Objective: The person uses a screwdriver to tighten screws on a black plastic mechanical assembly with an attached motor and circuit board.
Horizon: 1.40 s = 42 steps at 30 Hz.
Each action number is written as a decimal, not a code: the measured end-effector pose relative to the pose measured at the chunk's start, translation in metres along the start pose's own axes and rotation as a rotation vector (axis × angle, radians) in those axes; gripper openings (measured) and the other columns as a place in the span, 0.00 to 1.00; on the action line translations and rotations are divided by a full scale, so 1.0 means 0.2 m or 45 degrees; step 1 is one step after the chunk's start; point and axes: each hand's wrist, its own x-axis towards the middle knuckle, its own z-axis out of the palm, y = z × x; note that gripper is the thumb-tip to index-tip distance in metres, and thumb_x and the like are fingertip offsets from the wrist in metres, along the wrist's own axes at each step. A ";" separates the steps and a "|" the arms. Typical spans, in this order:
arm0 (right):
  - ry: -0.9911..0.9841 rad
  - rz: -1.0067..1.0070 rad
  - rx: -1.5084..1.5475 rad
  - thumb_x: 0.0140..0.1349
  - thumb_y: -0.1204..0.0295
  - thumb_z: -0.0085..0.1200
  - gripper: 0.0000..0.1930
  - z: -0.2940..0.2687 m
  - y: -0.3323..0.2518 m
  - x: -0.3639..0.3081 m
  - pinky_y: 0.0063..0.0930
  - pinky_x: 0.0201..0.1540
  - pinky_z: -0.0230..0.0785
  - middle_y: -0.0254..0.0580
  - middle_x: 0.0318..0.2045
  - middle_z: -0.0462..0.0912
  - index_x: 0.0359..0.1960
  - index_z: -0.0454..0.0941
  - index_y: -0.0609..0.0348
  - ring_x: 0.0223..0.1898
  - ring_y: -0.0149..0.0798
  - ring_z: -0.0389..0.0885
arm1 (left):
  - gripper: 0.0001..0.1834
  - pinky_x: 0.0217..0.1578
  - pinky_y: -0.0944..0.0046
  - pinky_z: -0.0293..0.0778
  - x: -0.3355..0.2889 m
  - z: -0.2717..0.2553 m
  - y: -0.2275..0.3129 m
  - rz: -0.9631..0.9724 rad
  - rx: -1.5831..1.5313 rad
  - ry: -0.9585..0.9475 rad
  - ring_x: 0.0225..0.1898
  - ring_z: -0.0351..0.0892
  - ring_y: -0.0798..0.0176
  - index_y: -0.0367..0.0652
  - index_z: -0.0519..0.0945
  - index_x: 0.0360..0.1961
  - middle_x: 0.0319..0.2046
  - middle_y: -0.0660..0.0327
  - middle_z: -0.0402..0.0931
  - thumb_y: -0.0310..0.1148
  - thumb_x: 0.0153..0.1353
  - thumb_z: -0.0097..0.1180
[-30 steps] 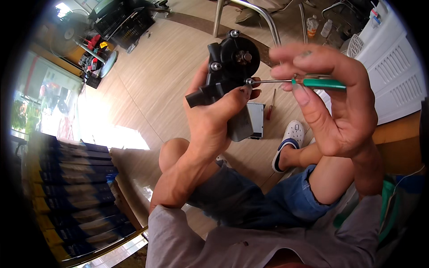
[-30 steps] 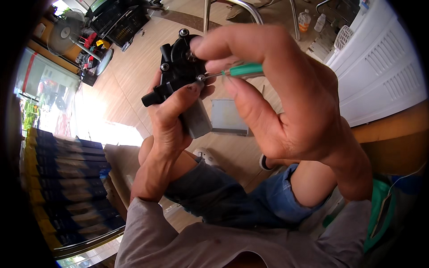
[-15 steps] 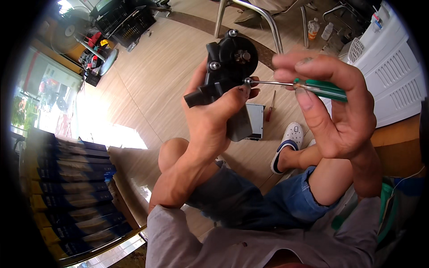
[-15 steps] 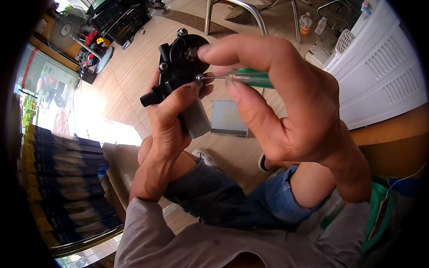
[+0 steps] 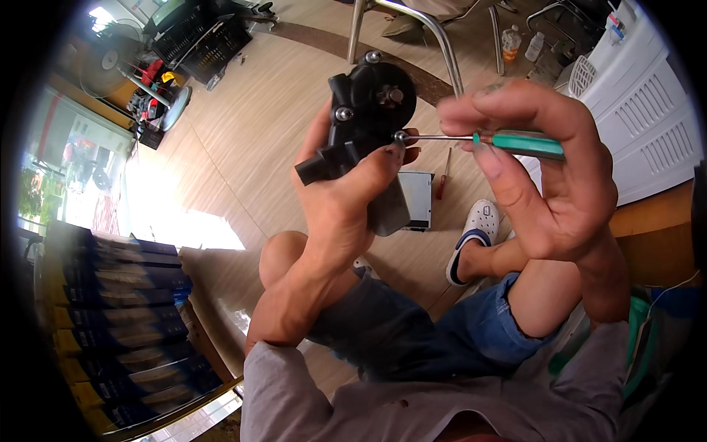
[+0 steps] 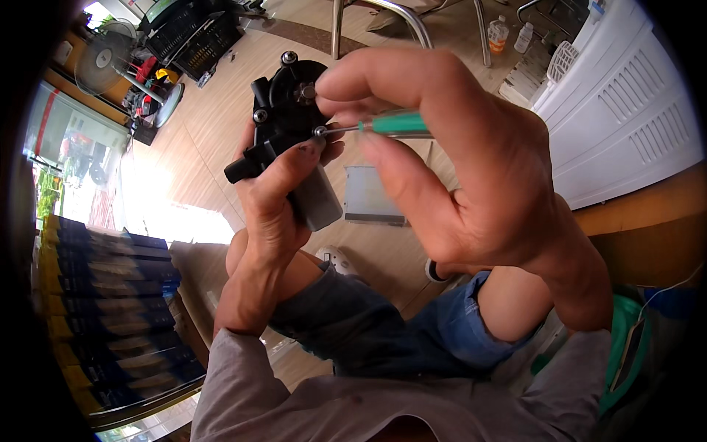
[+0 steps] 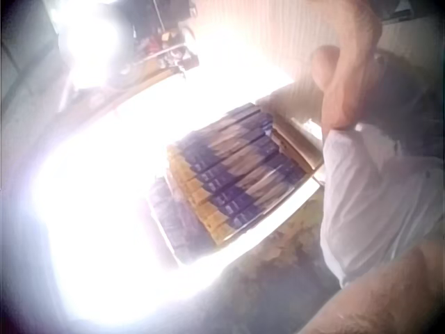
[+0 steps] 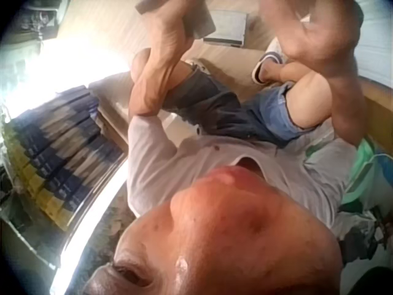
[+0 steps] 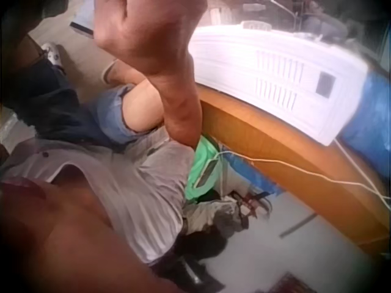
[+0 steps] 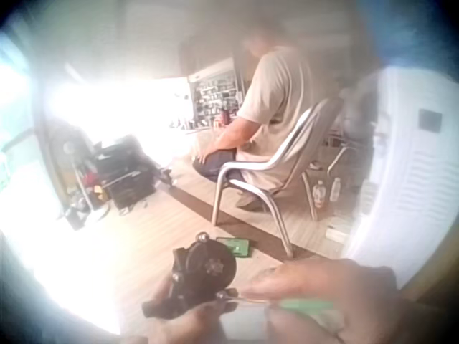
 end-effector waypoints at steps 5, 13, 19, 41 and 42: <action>-0.061 -0.147 -0.200 0.63 0.88 0.53 0.18 -0.03 0.01 0.00 0.30 0.52 0.77 0.55 0.41 0.85 0.55 0.67 0.75 0.45 0.42 0.86 | 0.26 0.44 0.60 0.83 0.00 0.00 0.01 -0.044 -0.009 -0.022 0.40 0.84 0.60 0.31 0.73 0.57 0.42 0.51 0.81 0.21 0.54 0.62; 0.064 0.022 0.074 0.61 0.88 0.56 0.18 0.01 0.00 0.01 0.30 0.50 0.78 0.54 0.39 0.86 0.53 0.70 0.74 0.44 0.40 0.87 | 0.27 0.44 0.59 0.83 0.00 0.02 0.01 -0.002 0.009 0.022 0.40 0.84 0.59 0.31 0.72 0.57 0.41 0.52 0.81 0.21 0.54 0.62; -0.008 -0.139 -0.207 0.61 0.85 0.59 0.19 -0.03 0.01 0.02 0.27 0.47 0.79 0.53 0.40 0.86 0.54 0.70 0.72 0.43 0.38 0.87 | 0.27 0.44 0.59 0.82 0.00 0.01 0.00 -0.016 -0.006 -0.013 0.39 0.84 0.59 0.31 0.72 0.57 0.40 0.51 0.81 0.21 0.54 0.61; -0.019 -0.167 -0.326 0.60 0.79 0.65 0.20 -0.03 0.01 0.03 0.27 0.45 0.80 0.49 0.38 0.87 0.52 0.72 0.71 0.42 0.38 0.87 | 0.27 0.47 0.58 0.81 -0.01 0.02 0.03 -0.033 -0.012 0.018 0.42 0.84 0.58 0.30 0.72 0.57 0.41 0.49 0.82 0.22 0.54 0.62; -0.021 -0.164 -0.284 0.61 0.80 0.63 0.20 -0.03 0.02 0.03 0.28 0.47 0.79 0.50 0.39 0.86 0.53 0.71 0.71 0.43 0.39 0.87 | 0.27 0.47 0.58 0.81 -0.01 0.02 0.03 -0.035 -0.013 0.017 0.42 0.84 0.58 0.30 0.72 0.57 0.41 0.49 0.82 0.22 0.54 0.62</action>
